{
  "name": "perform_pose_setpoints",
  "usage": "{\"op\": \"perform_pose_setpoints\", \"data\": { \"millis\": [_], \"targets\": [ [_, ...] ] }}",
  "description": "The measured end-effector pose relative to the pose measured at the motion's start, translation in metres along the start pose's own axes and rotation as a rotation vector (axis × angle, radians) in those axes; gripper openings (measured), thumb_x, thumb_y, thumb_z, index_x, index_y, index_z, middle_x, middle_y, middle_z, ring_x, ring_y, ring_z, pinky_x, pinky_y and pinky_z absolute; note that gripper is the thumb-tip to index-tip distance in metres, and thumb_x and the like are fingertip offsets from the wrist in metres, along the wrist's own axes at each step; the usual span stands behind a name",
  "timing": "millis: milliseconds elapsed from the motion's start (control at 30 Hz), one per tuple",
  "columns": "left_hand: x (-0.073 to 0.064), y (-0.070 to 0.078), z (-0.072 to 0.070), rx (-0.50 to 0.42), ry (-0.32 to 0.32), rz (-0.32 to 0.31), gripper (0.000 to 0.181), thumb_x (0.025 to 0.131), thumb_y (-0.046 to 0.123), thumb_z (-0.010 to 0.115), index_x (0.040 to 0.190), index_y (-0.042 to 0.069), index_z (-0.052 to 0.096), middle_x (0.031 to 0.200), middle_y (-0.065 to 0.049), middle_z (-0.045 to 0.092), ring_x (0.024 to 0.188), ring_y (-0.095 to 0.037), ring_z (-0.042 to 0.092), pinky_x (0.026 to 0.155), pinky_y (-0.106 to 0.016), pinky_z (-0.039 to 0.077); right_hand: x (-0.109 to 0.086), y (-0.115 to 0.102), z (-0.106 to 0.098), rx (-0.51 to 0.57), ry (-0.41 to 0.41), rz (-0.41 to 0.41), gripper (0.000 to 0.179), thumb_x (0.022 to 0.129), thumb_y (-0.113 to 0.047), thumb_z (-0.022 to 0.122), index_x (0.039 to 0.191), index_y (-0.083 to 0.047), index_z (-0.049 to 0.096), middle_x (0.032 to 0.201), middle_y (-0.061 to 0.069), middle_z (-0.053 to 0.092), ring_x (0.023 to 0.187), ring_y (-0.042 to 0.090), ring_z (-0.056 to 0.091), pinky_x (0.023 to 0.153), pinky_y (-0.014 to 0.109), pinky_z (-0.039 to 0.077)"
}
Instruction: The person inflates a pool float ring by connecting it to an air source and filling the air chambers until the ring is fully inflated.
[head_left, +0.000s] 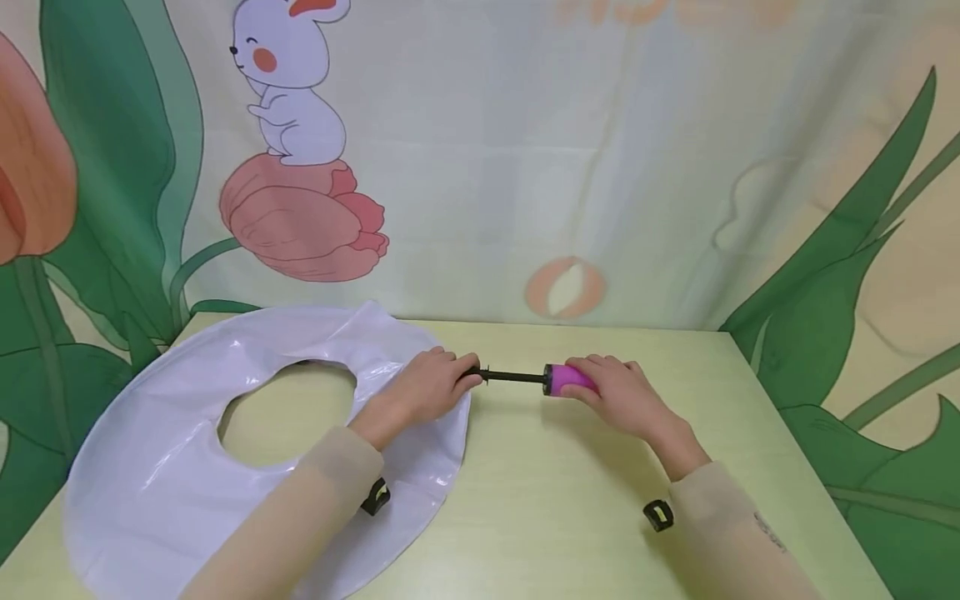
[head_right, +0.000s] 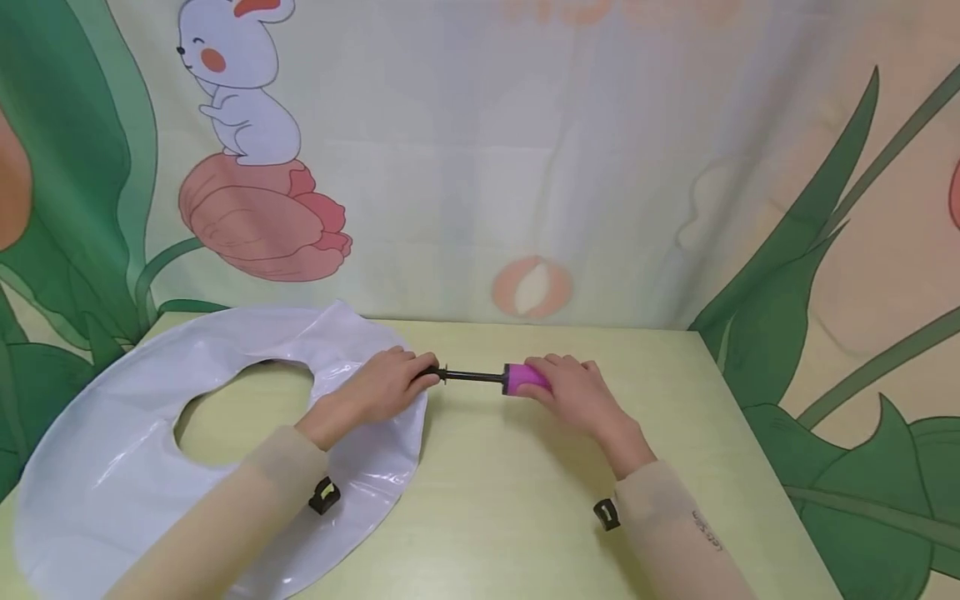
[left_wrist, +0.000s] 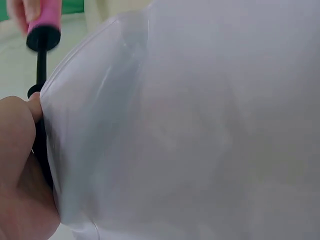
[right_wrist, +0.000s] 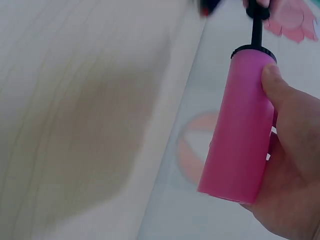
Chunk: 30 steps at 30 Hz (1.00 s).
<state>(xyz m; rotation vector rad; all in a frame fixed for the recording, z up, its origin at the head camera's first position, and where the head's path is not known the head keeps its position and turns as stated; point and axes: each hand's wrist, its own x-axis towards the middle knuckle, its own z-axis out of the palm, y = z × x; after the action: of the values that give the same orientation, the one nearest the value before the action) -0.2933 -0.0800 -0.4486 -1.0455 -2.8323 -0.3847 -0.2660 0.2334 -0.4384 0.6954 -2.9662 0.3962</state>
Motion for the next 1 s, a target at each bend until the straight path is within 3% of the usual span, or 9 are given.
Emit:
{"op": "perform_pose_setpoints", "data": {
  "millis": [167, 367, 500, 633, 867, 1000],
  "targets": [
    [0.002, 0.004, 0.003, 0.009, 0.009, 0.021, 0.021, 0.109, 0.034, 0.052, 0.107, 0.015, 0.059, 0.075, -0.001, 0.052, 0.079, -0.026, 0.054, 0.075, -0.04, 0.044, -0.008, 0.011, -0.002, 0.013, -0.014, 0.016, 0.053, 0.101, -0.044, 0.064, 0.141, -0.01, 0.06, 0.123, 0.008, 0.066, 0.111, 0.029, 0.06, 0.091, 0.056, 0.038],
    [0.011, 0.024, 0.006, 0.013, 0.005, 0.034, 0.021, 0.109, 0.034, 0.051, 0.108, 0.014, 0.058, 0.077, -0.003, 0.054, 0.078, -0.026, 0.054, 0.073, -0.041, 0.044, 0.011, -0.029, 0.005, -0.049, -0.017, -0.029, 0.056, 0.102, -0.051, 0.058, 0.142, -0.011, 0.06, 0.126, 0.007, 0.066, 0.108, 0.029, 0.061, 0.088, 0.053, 0.04],
    [0.01, 0.023, 0.008, -0.011, 0.012, 0.027, 0.02, 0.109, 0.034, 0.051, 0.108, 0.015, 0.059, 0.076, 0.0, 0.052, 0.076, -0.023, 0.051, 0.072, -0.039, 0.042, 0.016, -0.042, 0.007, -0.078, -0.016, -0.032, 0.056, 0.103, -0.053, 0.056, 0.141, -0.013, 0.06, 0.127, 0.006, 0.066, 0.107, 0.028, 0.061, 0.087, 0.051, 0.04],
    [0.003, 0.015, 0.005, -0.046, 0.016, 0.029, 0.019, 0.109, 0.033, 0.053, 0.107, 0.016, 0.06, 0.075, 0.001, 0.051, 0.076, -0.023, 0.049, 0.075, -0.038, 0.041, 0.012, -0.035, 0.007, -0.045, -0.024, -0.031, 0.055, 0.102, -0.053, 0.057, 0.141, -0.014, 0.06, 0.123, 0.004, 0.067, 0.105, 0.025, 0.061, 0.088, 0.05, 0.04],
    [-0.004, -0.003, -0.001, -0.038, 0.041, 0.019, 0.018, 0.108, 0.032, 0.054, 0.105, 0.015, 0.061, 0.074, 0.001, 0.052, 0.076, -0.023, 0.05, 0.078, -0.039, 0.042, -0.005, 0.001, -0.005, -0.008, 0.018, 0.008, 0.05, 0.1, -0.042, 0.066, 0.139, -0.01, 0.061, 0.123, 0.01, 0.066, 0.113, 0.032, 0.06, 0.093, 0.057, 0.037],
    [0.002, 0.001, -0.001, -0.016, 0.034, 0.029, 0.019, 0.109, 0.031, 0.053, 0.107, 0.014, 0.061, 0.075, -0.001, 0.052, 0.077, -0.024, 0.052, 0.077, -0.04, 0.043, -0.001, -0.003, -0.004, -0.019, 0.017, -0.003, 0.052, 0.101, -0.044, 0.065, 0.14, -0.011, 0.061, 0.125, 0.009, 0.066, 0.113, 0.032, 0.06, 0.092, 0.056, 0.038]
  ]
}}
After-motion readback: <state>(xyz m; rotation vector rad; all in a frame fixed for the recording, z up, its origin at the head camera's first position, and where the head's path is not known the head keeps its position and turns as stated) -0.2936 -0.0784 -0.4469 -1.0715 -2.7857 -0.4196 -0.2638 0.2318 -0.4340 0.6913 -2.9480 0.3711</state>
